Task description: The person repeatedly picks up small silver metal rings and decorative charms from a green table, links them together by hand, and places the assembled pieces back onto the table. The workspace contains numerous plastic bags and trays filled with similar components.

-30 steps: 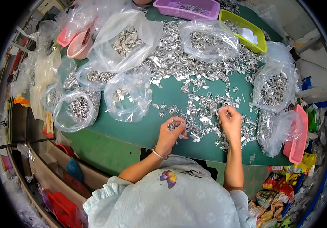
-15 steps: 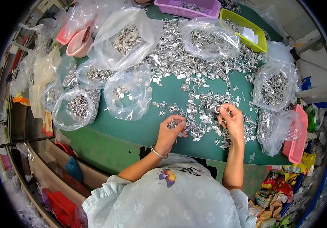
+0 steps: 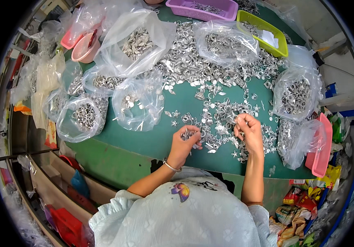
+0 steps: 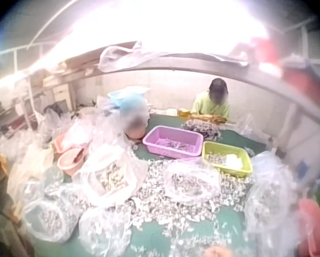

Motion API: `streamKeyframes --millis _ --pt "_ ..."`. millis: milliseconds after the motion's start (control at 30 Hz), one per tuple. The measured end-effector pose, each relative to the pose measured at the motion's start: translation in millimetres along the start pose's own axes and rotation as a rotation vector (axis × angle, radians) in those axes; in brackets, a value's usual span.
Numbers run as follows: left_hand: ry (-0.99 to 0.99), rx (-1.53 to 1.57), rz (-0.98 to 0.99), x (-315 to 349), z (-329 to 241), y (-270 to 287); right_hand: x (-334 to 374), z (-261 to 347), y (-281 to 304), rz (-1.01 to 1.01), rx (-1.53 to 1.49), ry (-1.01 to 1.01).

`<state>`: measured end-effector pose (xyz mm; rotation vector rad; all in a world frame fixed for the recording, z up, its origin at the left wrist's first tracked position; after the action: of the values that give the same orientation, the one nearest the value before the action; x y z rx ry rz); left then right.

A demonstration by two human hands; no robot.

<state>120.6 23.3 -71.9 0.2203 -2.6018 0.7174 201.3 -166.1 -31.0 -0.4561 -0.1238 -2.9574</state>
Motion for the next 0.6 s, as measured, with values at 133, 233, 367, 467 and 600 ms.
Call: streamKeyframes --millis 133,233,367,467,600 --pt "0.013 -0.007 0.01 0 -3 -3 2 -6 -2 0.025 0.018 0.006" --pt "-0.017 -0.037 0.013 -1 -5 -4 2 1 -7 0.018 -0.02 0.004" --pt "-0.057 -0.065 0.008 -1 -8 -5 2 0 -10 0.0 -0.001 0.045" --pt "-0.057 -0.056 0.013 -3 -10 -9 0 1 -13 0.044 -0.028 0.066" --pt "-0.046 -0.066 0.066 3 -18 -23 13 2 -27 0.121 -0.178 0.014"
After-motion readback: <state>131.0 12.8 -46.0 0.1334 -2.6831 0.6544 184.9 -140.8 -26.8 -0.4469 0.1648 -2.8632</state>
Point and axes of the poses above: each hand's wrist, its own x-axis away from the middle knuckle, its own y-axis out of the back of the hand, z = x × y, the point moved 8 cm from there along -x, towards the middle knuckle
